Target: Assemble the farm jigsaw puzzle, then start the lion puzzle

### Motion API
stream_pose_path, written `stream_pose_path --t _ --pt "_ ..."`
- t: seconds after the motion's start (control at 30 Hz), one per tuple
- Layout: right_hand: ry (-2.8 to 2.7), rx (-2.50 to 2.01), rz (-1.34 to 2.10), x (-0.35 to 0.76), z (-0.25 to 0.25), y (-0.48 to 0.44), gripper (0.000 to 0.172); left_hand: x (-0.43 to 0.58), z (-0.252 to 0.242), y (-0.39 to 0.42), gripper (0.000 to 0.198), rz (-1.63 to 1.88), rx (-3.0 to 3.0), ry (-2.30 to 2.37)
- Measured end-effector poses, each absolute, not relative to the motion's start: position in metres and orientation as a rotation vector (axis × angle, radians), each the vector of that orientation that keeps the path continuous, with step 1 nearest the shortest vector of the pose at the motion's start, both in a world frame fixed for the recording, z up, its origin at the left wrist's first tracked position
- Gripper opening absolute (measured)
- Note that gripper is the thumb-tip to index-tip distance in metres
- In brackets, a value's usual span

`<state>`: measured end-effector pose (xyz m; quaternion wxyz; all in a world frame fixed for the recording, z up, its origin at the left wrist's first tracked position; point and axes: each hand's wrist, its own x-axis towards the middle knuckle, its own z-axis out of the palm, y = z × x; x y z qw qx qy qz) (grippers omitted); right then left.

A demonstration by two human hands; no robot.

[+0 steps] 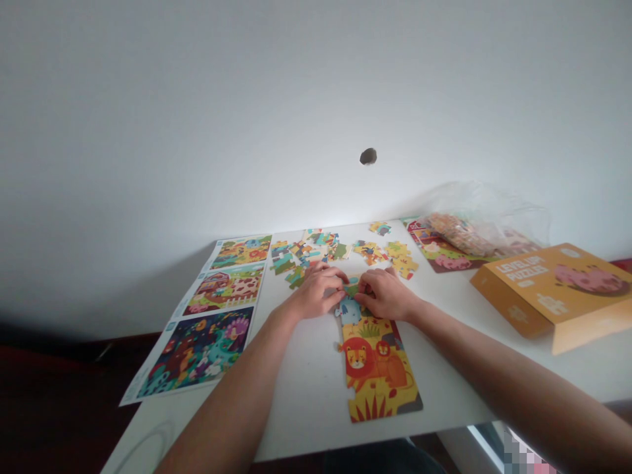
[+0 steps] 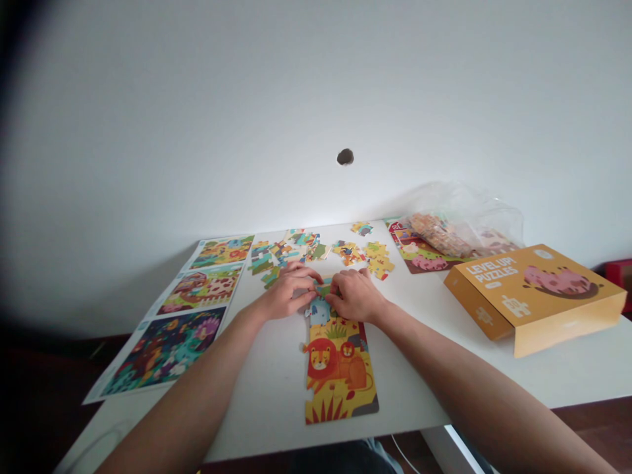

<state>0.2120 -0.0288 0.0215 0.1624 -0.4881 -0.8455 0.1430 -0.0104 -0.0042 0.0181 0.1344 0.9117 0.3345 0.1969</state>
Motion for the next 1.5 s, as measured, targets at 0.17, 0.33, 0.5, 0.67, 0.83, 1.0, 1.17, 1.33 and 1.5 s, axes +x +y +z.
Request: stream_pose_path --t 0.17,0.33,0.5,0.67,0.83,1.0,1.17,1.33,1.5 --pt "-2.376 -1.379 0.449 0.213 0.021 -0.027 0.017 -0.01 0.019 -0.005 0.017 0.57 2.635 0.97" --pt "-2.287 -1.299 0.595 0.213 0.024 -0.028 0.012 -0.011 0.019 -0.006 0.018 0.555 2.628 0.981" --pt "-2.207 -1.222 0.774 0.211 0.023 -0.029 0.013 -0.011 0.019 -0.005 0.024 0.564 2.624 0.966" --pt "-2.126 -1.081 0.926 0.212 0.019 -0.028 0.016 -0.013 0.014 -0.001 0.038 0.581 2.594 0.951" --pt "-2.13 -0.876 0.927 0.215 0.023 -0.028 0.014 -0.014 0.01 0.002 0.042 0.601 2.557 0.961" --pt "-2.107 -0.918 0.933 0.217 0.023 -0.027 0.011 -0.014 0.012 0.001 0.043 0.596 2.565 0.936" --pt "-2.111 -0.791 0.927 0.217 0.028 -0.029 0.009 -0.013 0.01 0.001 0.034 0.599 2.559 0.963" --pt "-2.059 -0.925 0.992 0.218 0.02 -0.024 0.01 -0.013 0.012 0.002 0.034 0.602 2.562 0.935" --pt "-2.214 -1.109 0.797 0.219 0.013 -0.02 0.008 -0.013 0.018 -0.001 0.026 0.552 2.583 0.909"
